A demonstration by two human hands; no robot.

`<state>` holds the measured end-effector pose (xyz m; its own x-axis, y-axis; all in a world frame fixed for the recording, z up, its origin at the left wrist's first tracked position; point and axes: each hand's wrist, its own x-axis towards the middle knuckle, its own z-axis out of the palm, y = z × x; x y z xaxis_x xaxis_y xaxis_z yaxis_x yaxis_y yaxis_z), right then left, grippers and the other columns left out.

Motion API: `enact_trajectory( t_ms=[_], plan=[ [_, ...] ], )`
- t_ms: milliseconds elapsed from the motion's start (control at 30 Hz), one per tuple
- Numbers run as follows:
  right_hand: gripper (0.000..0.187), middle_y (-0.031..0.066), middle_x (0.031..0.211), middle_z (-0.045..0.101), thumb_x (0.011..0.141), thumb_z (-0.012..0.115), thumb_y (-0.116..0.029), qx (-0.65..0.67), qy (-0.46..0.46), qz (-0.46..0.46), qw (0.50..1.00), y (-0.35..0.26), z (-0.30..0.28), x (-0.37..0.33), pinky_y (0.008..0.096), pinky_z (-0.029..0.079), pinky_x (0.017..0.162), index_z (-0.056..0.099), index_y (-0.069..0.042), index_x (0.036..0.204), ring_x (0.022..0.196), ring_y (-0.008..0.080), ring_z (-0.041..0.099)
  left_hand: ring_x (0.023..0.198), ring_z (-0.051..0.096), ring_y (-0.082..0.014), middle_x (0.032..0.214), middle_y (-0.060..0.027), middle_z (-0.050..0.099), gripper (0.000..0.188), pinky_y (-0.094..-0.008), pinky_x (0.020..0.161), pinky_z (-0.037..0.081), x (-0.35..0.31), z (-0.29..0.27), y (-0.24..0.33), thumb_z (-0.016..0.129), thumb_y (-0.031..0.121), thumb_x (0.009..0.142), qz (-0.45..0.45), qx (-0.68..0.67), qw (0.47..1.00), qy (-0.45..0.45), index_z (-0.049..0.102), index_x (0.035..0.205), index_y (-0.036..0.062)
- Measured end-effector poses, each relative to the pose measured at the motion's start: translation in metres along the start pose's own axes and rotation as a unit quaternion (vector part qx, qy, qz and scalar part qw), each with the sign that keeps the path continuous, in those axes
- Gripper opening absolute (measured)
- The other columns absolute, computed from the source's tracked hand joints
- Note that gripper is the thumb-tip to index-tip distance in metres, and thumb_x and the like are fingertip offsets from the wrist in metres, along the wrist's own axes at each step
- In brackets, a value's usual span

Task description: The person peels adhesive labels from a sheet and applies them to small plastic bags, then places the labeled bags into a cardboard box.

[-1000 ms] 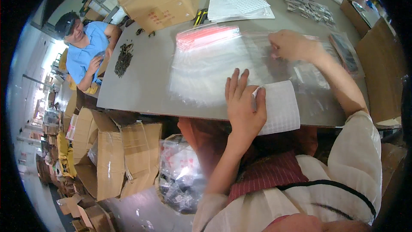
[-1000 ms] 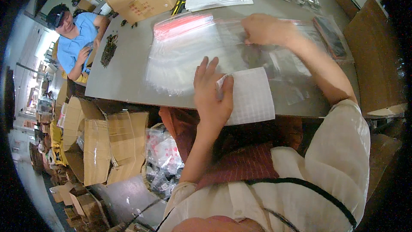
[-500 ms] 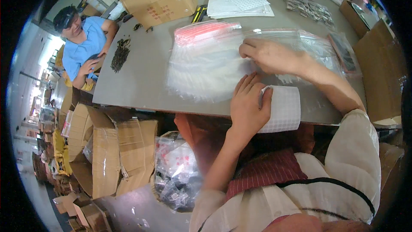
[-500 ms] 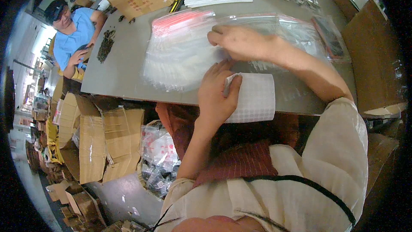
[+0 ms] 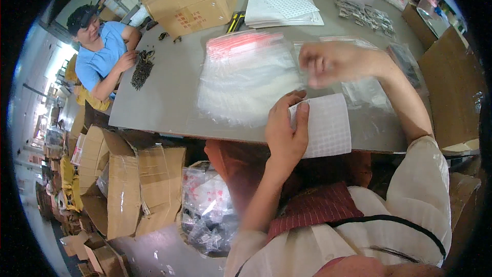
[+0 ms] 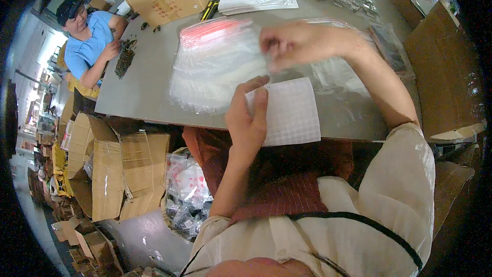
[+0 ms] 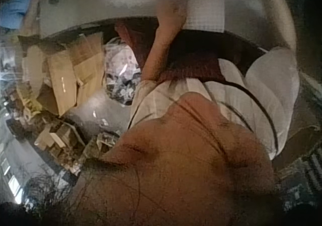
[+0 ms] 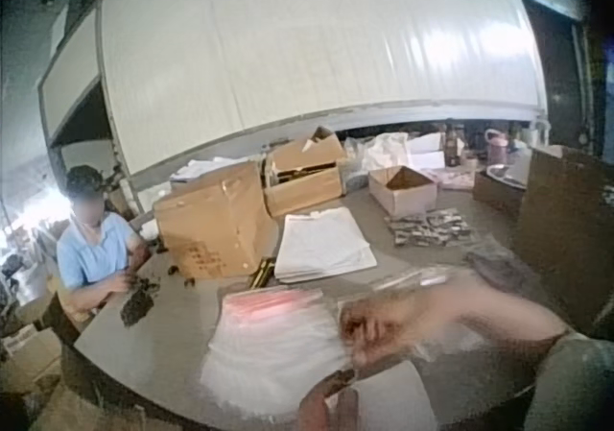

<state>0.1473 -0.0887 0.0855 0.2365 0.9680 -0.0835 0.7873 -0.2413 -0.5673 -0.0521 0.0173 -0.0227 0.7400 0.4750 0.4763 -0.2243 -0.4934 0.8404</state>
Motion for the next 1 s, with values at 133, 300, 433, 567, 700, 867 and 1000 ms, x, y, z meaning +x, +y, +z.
enact_trajectory(
  t_ms=[133,300,433,567,700,867,1000],
  plan=[
    [0.027,0.0138,0.084,0.065,0.084,0.076,-0.011,0.06,-0.108,-0.049,0.991,-0.033,0.012,-0.007,0.0404,0.05,0.072,0.059,0.0,0.101,0.082,0.0291,0.064,0.099,0.064,-0.0256,0.11,-0.0144,0.069,0.021,-0.0349,0.09,0.049,-0.001,-0.003,0.0,0.059,0.017,0.102,-0.043,-0.041,0.998,0.028,0.062,0.116,0.0011],
    [0.022,0.0107,0.081,0.064,0.087,0.073,-0.009,0.042,-0.1,-0.062,0.992,-0.012,0.011,-0.011,0.0377,0.049,0.067,0.057,-0.001,0.1,0.075,0.0239,0.063,0.084,0.057,-0.0095,0.089,-0.0036,0.064,0.013,-0.0261,0.08,0.048,0.0,-0.004,0.009,0.06,0.013,0.102,-0.087,-0.062,0.992,0.069,0.06,0.102,0.0002],
    [0.019,0.0118,0.091,0.064,0.088,0.071,-0.006,0.066,-0.04,-0.111,0.991,-0.02,0.021,-0.011,0.0399,0.049,0.07,0.057,-0.002,0.101,0.08,0.0255,0.064,0.078,0.052,-0.007,0.082,-0.0017,0.06,0.016,-0.024,0.071,0.047,0.0,-0.002,0.005,0.063,0.013,0.101,-0.096,-0.036,0.992,0.077,0.056,0.093,0.0008],
    [0.016,0.0125,0.094,0.062,0.088,0.068,-0.003,-0.021,0.022,-0.131,0.991,-0.037,0.026,-0.009,0.0415,0.049,0.072,0.057,-0.004,0.1,0.085,0.0306,0.065,0.077,0.051,-0.0063,0.081,-0.0014,0.06,0.016,-0.0236,0.07,0.046,0.001,-0.004,0.005,0.063,0.013,0.101,-0.08,-0.016,0.994,0.075,0.056,0.093,0.0007],
    [0.016,0.0136,0.093,0.061,0.087,0.068,-0.003,-0.061,0.068,-0.139,0.986,-0.033,0.041,-0.011,0.0433,0.049,0.073,0.057,-0.004,0.098,0.088,0.0342,0.064,0.078,0.051,-0.0062,0.082,-0.0011,0.06,0.017,-0.0233,0.071,0.046,-0.001,-0.001,0.001,0.064,0.014,0.101,-0.075,-0.015,0.995,0.07,0.057,0.094,0.0004],
    [0.012,0.0145,0.091,0.061,0.082,0.063,-0.002,-0.13,0.18,-0.16,0.962,-0.039,0.058,-0.011,0.0461,0.052,0.075,0.058,-0.003,0.093,0.088,0.039,0.063,0.079,0.05,-0.0059,0.083,0.0002,0.058,0.02,-0.0232,0.071,0.045,0.001,-0.001,0.007,0.063,0.017,0.102,-0.085,-0.052,0.991,0.09,0.056,0.094,0.0004],
    [0.018,0.0137,0.094,0.059,0.075,0.063,-0.001,-0.178,0.226,-0.206,0.935,-0.043,0.067,-0.012,0.0441,0.052,0.076,0.059,-0.003,0.093,0.089,0.0362,0.062,0.079,0.05,-0.0061,0.085,0.0011,0.058,0.018,-0.0228,0.071,0.044,0.002,-0.006,0.003,0.062,0.015,0.103,-0.099,-0.068,0.988,0.095,0.056,0.094,0.0007]
  ],
)
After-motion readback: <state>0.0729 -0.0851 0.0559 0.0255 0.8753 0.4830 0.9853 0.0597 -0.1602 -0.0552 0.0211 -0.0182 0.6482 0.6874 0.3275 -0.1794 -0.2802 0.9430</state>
